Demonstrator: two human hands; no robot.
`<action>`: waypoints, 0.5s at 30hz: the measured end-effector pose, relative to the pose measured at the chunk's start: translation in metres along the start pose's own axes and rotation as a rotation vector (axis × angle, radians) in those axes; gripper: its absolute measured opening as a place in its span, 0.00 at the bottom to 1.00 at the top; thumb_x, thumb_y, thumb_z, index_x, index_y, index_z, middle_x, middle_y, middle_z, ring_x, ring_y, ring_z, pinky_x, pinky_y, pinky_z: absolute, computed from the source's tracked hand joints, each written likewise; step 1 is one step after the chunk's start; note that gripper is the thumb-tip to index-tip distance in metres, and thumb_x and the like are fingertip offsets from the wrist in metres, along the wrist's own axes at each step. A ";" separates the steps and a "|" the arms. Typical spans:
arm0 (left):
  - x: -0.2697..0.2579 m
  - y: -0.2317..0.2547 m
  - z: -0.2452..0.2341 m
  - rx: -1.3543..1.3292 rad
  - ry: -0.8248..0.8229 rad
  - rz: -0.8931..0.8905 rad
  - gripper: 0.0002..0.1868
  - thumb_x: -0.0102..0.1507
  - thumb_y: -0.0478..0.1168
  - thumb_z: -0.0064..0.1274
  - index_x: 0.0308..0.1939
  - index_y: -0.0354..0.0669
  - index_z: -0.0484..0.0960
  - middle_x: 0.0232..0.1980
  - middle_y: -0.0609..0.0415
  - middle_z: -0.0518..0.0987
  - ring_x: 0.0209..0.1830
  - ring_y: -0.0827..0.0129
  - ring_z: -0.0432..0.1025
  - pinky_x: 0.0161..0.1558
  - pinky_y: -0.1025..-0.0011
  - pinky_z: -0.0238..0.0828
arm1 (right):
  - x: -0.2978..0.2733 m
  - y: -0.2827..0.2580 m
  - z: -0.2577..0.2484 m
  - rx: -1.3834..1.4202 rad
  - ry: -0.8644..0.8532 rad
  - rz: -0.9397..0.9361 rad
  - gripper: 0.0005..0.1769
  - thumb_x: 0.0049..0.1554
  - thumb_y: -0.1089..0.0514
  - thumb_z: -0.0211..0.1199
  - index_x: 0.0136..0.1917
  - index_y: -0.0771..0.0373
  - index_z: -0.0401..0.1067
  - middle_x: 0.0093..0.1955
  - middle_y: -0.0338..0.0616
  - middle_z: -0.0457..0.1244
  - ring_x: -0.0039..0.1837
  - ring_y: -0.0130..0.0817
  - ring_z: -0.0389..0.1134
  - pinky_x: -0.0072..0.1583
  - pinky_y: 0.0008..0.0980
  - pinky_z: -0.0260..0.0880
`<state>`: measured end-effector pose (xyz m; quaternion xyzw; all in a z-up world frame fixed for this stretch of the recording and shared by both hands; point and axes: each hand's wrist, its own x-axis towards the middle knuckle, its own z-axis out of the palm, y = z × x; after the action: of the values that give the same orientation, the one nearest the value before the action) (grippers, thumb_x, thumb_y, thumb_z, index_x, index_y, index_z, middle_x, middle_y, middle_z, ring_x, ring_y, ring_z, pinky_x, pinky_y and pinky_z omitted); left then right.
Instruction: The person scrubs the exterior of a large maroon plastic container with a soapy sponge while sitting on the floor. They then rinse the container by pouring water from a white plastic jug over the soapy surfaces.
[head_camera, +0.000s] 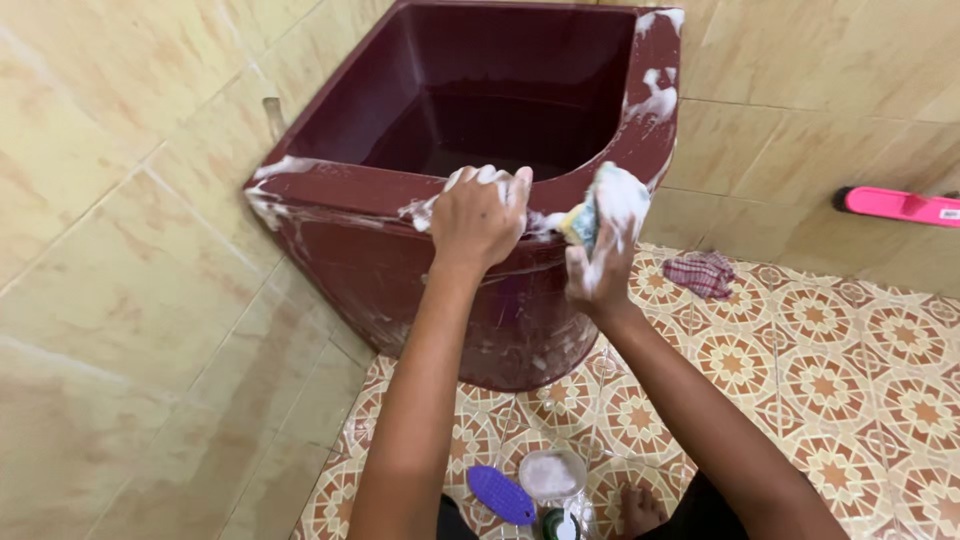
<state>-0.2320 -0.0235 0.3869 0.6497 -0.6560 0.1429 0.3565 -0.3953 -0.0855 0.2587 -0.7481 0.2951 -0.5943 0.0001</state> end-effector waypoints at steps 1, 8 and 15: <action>0.003 0.000 0.001 0.009 0.030 0.018 0.25 0.70 0.52 0.41 0.32 0.43 0.88 0.40 0.48 0.84 0.45 0.49 0.75 0.49 0.52 0.71 | 0.012 -0.003 0.000 -0.034 0.002 0.051 0.30 0.68 0.44 0.42 0.71 0.70 0.61 0.71 0.65 0.58 0.75 0.61 0.58 0.80 0.62 0.50; 0.004 0.001 0.005 -0.032 0.127 -0.012 0.23 0.68 0.53 0.45 0.33 0.45 0.89 0.39 0.49 0.84 0.44 0.49 0.75 0.46 0.53 0.71 | 0.030 -0.028 -0.009 -0.019 -0.035 -0.250 0.20 0.61 0.49 0.61 0.60 0.65 0.70 0.62 0.58 0.64 0.67 0.59 0.63 0.74 0.63 0.55; -0.003 0.003 0.008 -0.055 0.196 -0.069 0.18 0.65 0.53 0.53 0.32 0.44 0.89 0.36 0.52 0.84 0.41 0.53 0.77 0.45 0.56 0.72 | 0.034 0.038 0.004 -0.053 0.133 -0.029 0.27 0.64 0.44 0.52 0.68 0.66 0.64 0.69 0.59 0.61 0.75 0.62 0.59 0.79 0.59 0.52</action>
<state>-0.2374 -0.0265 0.3801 0.6448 -0.5989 0.1750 0.4415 -0.4047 -0.1332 0.2748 -0.7109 0.2992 -0.6347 -0.0479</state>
